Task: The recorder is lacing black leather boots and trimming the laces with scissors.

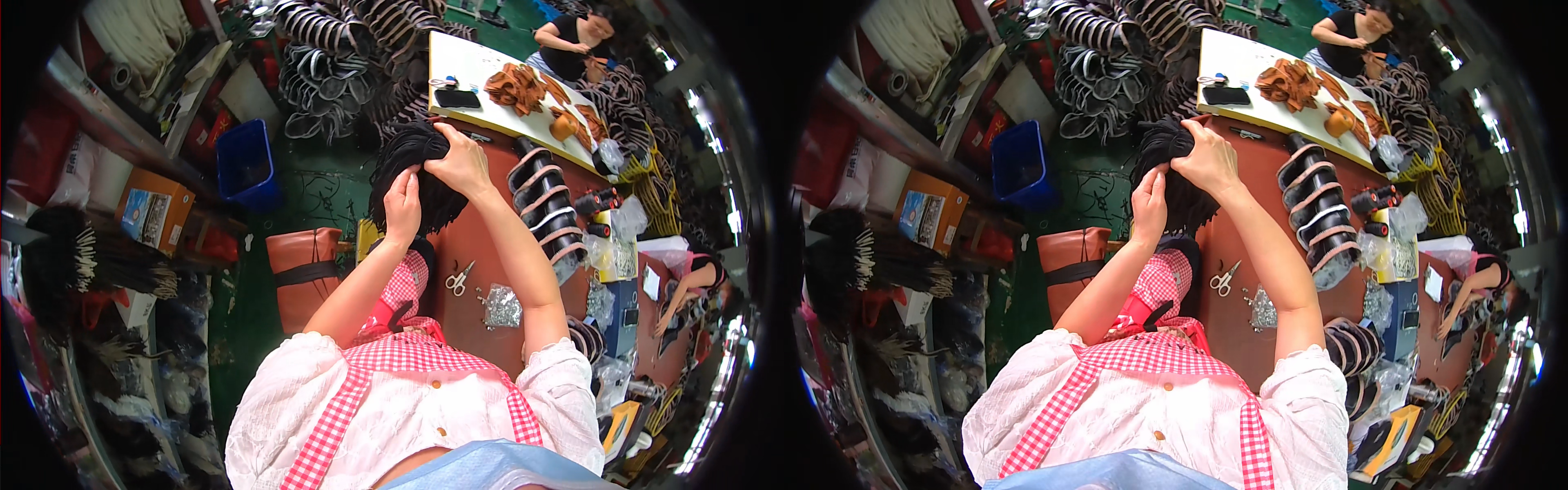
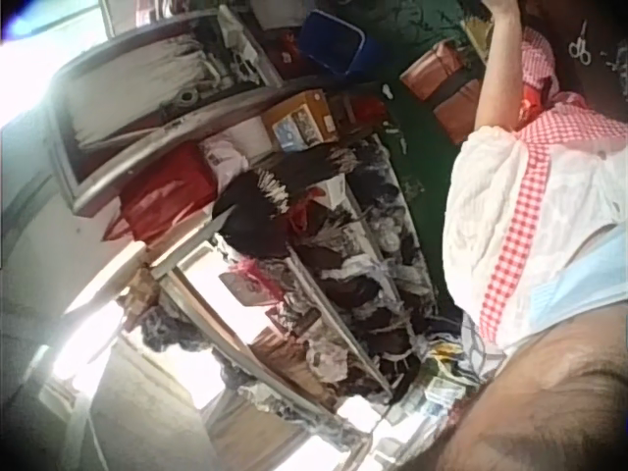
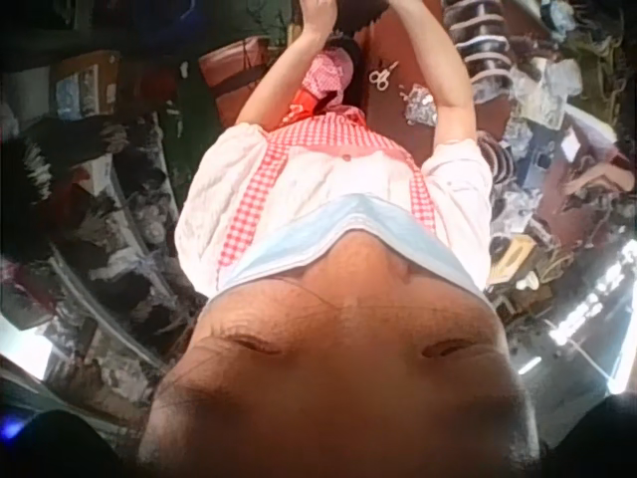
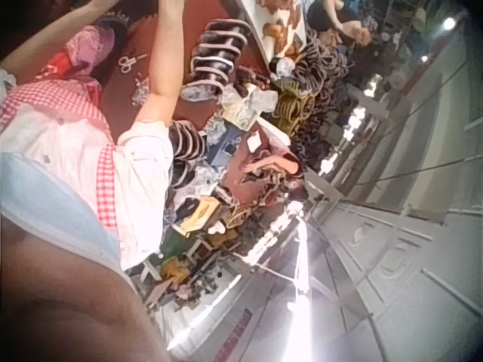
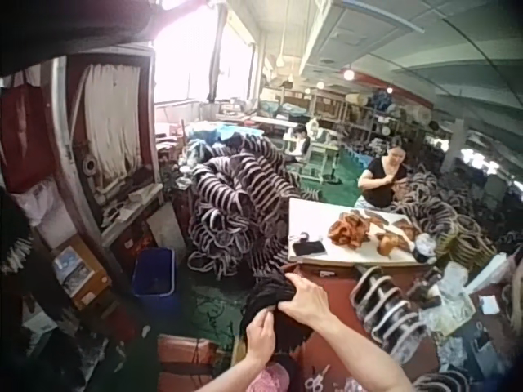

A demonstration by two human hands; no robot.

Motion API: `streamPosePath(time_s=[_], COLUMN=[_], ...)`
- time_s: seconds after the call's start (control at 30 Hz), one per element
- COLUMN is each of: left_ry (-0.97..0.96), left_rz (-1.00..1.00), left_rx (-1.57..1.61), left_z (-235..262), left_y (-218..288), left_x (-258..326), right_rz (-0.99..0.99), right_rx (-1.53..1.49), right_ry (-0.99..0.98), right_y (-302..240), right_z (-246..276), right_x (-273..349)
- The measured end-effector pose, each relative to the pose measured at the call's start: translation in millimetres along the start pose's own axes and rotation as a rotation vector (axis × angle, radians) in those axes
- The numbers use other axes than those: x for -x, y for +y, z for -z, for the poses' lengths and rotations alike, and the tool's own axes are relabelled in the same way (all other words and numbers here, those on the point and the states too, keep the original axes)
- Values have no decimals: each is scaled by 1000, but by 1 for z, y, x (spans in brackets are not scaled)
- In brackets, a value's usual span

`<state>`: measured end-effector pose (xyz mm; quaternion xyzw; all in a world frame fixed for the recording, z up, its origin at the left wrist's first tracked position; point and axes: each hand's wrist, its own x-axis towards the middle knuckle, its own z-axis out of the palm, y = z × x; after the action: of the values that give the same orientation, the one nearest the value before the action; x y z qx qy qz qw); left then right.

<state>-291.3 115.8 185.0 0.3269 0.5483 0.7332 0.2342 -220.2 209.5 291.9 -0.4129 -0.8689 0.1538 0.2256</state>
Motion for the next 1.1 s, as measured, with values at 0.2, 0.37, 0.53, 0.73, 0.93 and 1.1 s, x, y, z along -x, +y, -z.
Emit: streamPosePath(time_s=[0.2, 0.37, 0.53, 0.73, 0.93, 1.1], left_ry=[-99, -100, -251, -569, -813, -983], left_rz=[39, 120, 582, 575, 576, 552], left_rx=[159, 578, 681, 748, 732, 757], left_z=[-6, -20, -18, 3, 17, 26], left_y=[-15, -18, -27, -12, -12, -7], left_x=[14, 29, 23, 24, 33, 43], right_rz=[-32, -32, -1, 50, 156, 35], right_rx=[31, 9, 13, -30, -368, -437], right_ry=[86, 190, 202, 268, 373, 591], right_y=[-8, -19, -40, -59, -42, -23], right_z=[19, 29, 34, 27, 33, 49], right_x=[42, 71, 102, 163, 209, 220])
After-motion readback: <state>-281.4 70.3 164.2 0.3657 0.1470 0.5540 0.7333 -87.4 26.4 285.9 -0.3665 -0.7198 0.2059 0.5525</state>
